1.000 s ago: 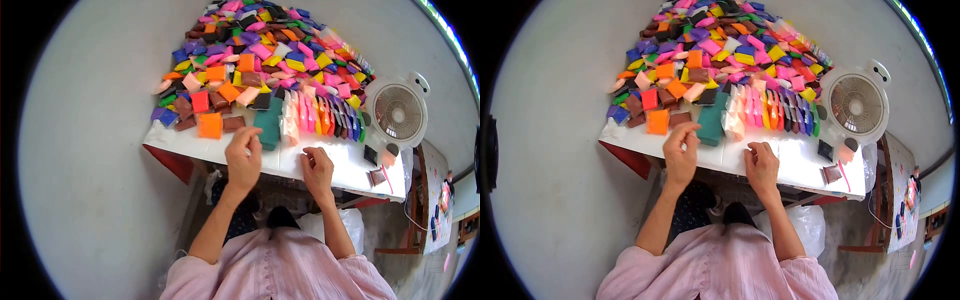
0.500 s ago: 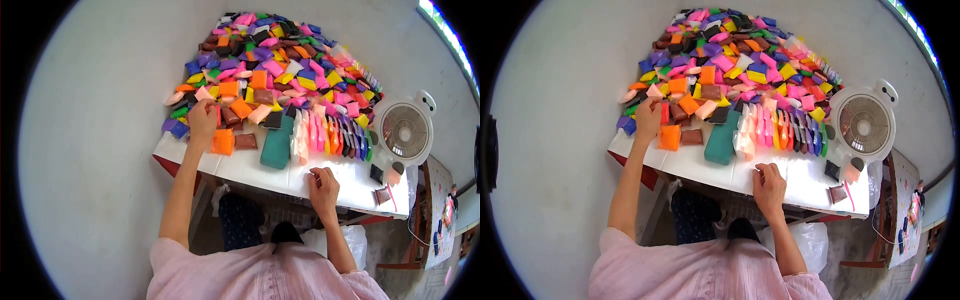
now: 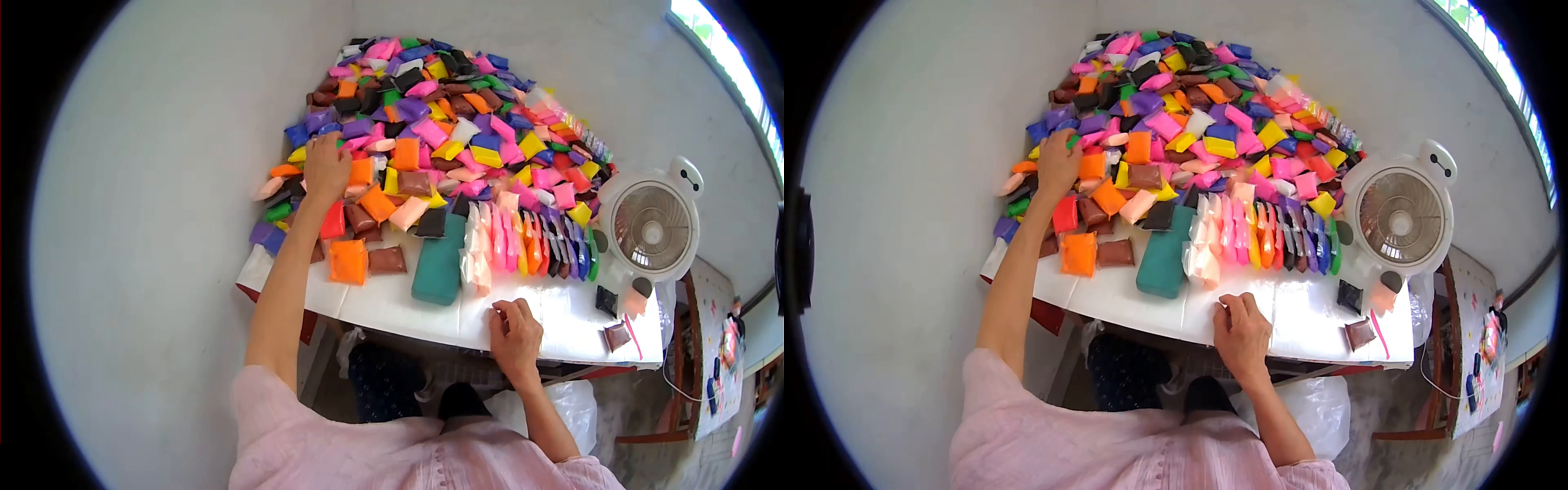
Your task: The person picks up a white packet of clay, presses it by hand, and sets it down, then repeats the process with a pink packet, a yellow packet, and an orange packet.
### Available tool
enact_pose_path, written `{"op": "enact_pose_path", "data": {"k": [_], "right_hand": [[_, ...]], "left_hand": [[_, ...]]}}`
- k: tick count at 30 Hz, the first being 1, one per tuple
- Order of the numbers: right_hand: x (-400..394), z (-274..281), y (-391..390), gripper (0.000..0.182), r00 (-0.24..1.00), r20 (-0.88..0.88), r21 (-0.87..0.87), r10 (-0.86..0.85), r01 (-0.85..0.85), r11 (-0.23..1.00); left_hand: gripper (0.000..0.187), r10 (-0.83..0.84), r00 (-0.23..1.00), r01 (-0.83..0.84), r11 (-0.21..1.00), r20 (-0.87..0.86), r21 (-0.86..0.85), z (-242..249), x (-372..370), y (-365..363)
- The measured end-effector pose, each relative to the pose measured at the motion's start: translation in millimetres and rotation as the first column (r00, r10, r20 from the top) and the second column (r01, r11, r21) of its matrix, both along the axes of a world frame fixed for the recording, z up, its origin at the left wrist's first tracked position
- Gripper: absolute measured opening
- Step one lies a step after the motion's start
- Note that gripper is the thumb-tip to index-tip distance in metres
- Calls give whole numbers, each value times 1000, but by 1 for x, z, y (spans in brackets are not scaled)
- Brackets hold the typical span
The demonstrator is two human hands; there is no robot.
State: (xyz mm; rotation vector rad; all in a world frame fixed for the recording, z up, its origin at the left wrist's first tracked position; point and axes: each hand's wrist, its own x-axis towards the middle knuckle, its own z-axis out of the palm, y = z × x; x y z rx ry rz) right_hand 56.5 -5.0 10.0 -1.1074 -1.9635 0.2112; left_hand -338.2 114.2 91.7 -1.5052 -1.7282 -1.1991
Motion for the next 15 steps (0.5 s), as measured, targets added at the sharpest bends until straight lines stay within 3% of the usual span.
{"op": "enact_pose_path", "data": {"k": [4,7,10,13,15], "right_hand": [[-1,1,0,9,1000,8,34,-4,3,999],[-1,0,1,8,1000,12,100,-19,17,995],[-2,-2,2,8,1000,-1,100,-23,23,995],[-2,0,-1,11,998,58,2,-21,21,1000],[-3,2,-1,11,997,69,47,-28,25,999]], "left_hand": [[27,-128,963,114,991,-237,-69,7,8,18],[26,-153,943,116,983,-296,-139,-2,13,29],[24,12,929,-109,964,-370,-241,-3,18,28],[24,66,914,-133,981,-399,-141,3,34,26],[24,-36,917,5,997,-397,-77,14,49,36]]}}
